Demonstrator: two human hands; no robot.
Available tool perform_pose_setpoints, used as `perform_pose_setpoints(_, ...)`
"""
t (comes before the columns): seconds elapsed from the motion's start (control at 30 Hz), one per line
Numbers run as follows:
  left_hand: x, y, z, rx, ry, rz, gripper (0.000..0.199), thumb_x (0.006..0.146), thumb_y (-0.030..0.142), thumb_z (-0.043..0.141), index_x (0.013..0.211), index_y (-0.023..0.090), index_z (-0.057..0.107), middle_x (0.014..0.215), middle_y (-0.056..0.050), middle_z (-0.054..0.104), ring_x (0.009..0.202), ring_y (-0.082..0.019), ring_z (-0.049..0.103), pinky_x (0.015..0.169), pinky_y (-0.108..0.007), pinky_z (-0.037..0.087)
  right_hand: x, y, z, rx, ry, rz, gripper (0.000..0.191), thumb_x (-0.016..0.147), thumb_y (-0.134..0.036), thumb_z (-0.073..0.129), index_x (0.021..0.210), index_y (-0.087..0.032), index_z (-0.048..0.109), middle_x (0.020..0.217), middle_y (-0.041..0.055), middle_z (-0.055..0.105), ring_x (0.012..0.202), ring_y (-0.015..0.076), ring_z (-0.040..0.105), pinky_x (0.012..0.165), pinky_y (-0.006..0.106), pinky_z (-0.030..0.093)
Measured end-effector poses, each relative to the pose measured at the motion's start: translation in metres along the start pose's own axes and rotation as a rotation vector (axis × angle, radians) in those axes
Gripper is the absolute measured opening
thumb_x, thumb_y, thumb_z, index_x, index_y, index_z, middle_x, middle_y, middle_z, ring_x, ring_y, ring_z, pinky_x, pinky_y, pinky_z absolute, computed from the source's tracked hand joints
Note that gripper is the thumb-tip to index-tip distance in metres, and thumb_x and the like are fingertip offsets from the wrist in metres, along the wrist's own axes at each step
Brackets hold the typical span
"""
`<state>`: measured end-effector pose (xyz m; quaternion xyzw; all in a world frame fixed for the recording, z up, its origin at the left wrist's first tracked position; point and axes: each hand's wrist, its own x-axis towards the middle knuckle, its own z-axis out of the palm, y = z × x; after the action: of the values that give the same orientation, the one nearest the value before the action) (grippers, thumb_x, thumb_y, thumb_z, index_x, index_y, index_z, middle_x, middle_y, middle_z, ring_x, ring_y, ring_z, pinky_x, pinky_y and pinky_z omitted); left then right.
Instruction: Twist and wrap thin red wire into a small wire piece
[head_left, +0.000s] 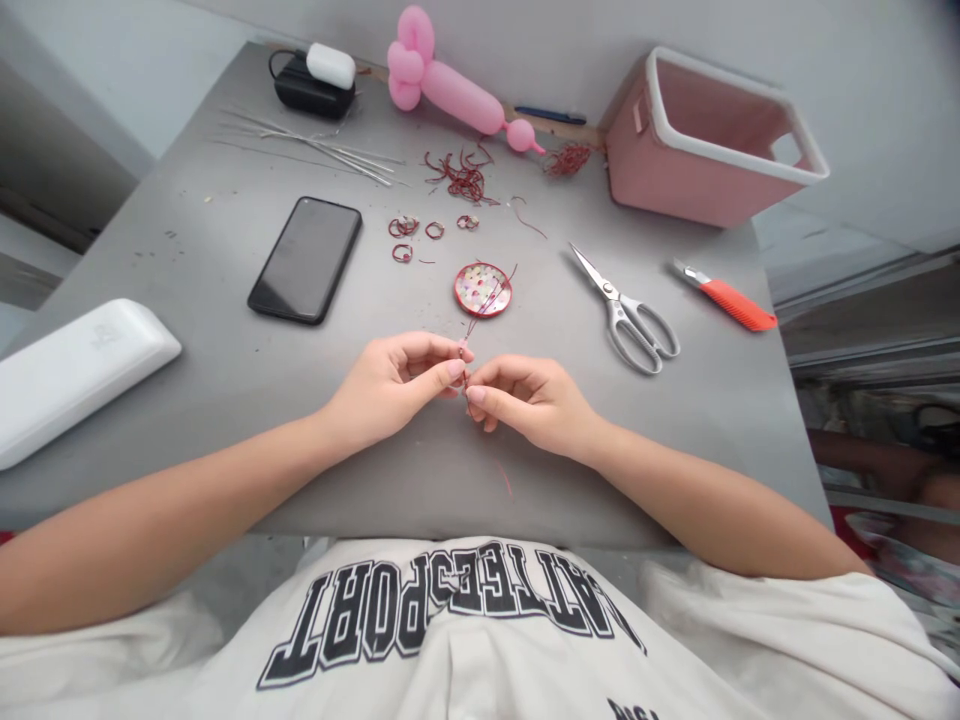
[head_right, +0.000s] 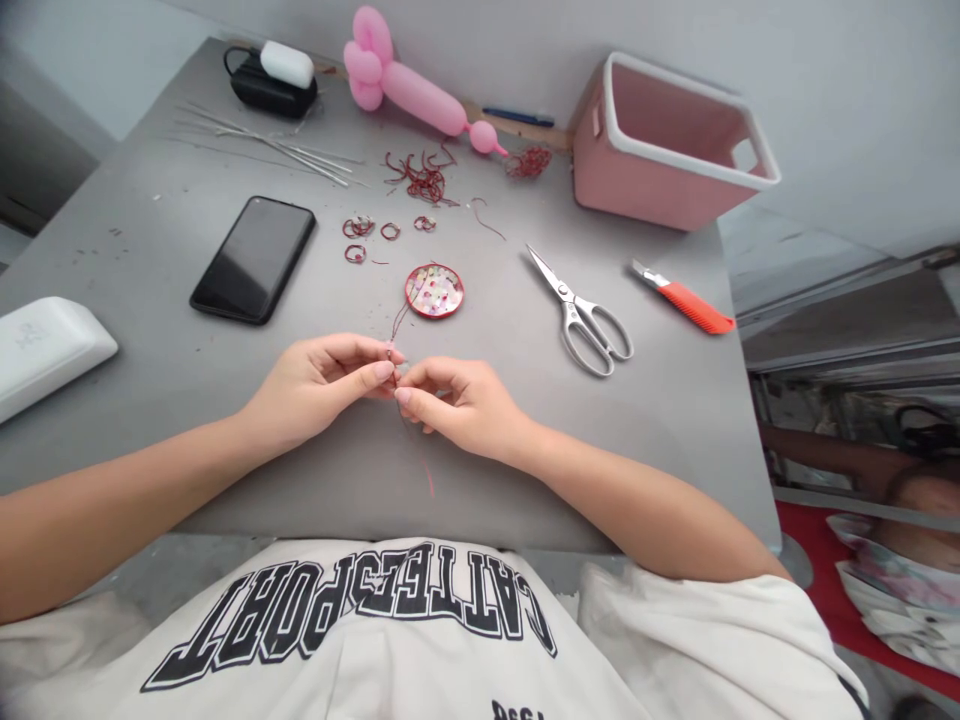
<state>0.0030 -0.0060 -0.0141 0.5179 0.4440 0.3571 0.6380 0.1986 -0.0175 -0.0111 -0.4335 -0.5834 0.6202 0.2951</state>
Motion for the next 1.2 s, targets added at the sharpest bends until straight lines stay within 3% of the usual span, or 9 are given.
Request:
perform_pose_setpoints(0.37, 0.0, -0.0046, 0.0012, 0.143, -0.035, 0.009, 0.024, 0.08, 0.032, 0.074, 0.095, 0.014, 0.074, 0.101, -0.008, 0.077, 0.091, -0.021, 0.072, 0.087, -0.036, 0.058, 0.0017, 0.002, 0.0008, -0.154, 0.031, 0.068, 0.01, 0.071, -0.024, 0.06, 0.067, -0.015, 0.062, 0.058, -0.0006, 0.061, 0.049, 0.0076, 0.05, 0.046, 0.02, 0.039)
perform_pose_setpoints(0.67, 0.001, -0.0062, 0.0007, 0.04, -0.033, -0.057, 0.025, 0.078, 0.029, 0.076, 0.097, 0.014, 0.073, 0.095, -0.005, 0.077, 0.089, -0.019, 0.072, 0.085, -0.035, 0.06, 0.0026, 0.0025, -0.0013, -0.172, 0.02, 0.045, 0.017, 0.077, -0.028, 0.061, 0.074, -0.014, 0.069, 0.059, 0.0007, 0.065, 0.048, 0.0075, 0.052, 0.045, 0.019, 0.04)
perform_pose_setpoints(0.87, 0.0001, -0.0024, 0.0025, -0.023, -0.023, -0.093, 0.023, 0.077, 0.028, 0.078, 0.093, 0.014, 0.072, 0.091, -0.003, 0.076, 0.082, -0.015, 0.071, 0.08, -0.031, 0.06, 0.0026, 0.0038, -0.0009, -0.184, 0.018, 0.028, 0.017, 0.077, -0.026, 0.059, 0.069, -0.014, 0.067, 0.057, 0.0001, 0.063, 0.047, 0.0068, 0.05, 0.045, 0.019, 0.039)
perform_pose_setpoints(1.07, 0.0011, -0.0022, -0.0003, -0.015, -0.035, -0.079, 0.022, 0.076, 0.026, 0.079, 0.09, 0.013, 0.069, 0.086, -0.002, 0.073, 0.081, -0.013, 0.069, 0.08, -0.029, 0.058, 0.002, 0.0042, -0.0013, -0.207, 0.015, -0.003, 0.018, 0.078, -0.028, 0.057, 0.07, -0.015, 0.066, 0.057, 0.0005, 0.064, 0.047, 0.008, 0.051, 0.046, 0.02, 0.04)
perform_pose_setpoints(1.2, 0.0006, -0.0023, -0.0007, -0.012, -0.063, -0.033, 0.028, 0.076, 0.022, 0.078, 0.098, 0.015, 0.063, 0.087, -0.001, 0.071, 0.084, -0.013, 0.067, 0.079, -0.028, 0.055, 0.0019, 0.0056, -0.0012, -0.228, 0.016, -0.021, 0.018, 0.079, -0.028, 0.055, 0.069, -0.015, 0.063, 0.058, 0.0004, 0.063, 0.049, 0.0084, 0.052, 0.048, 0.021, 0.04)
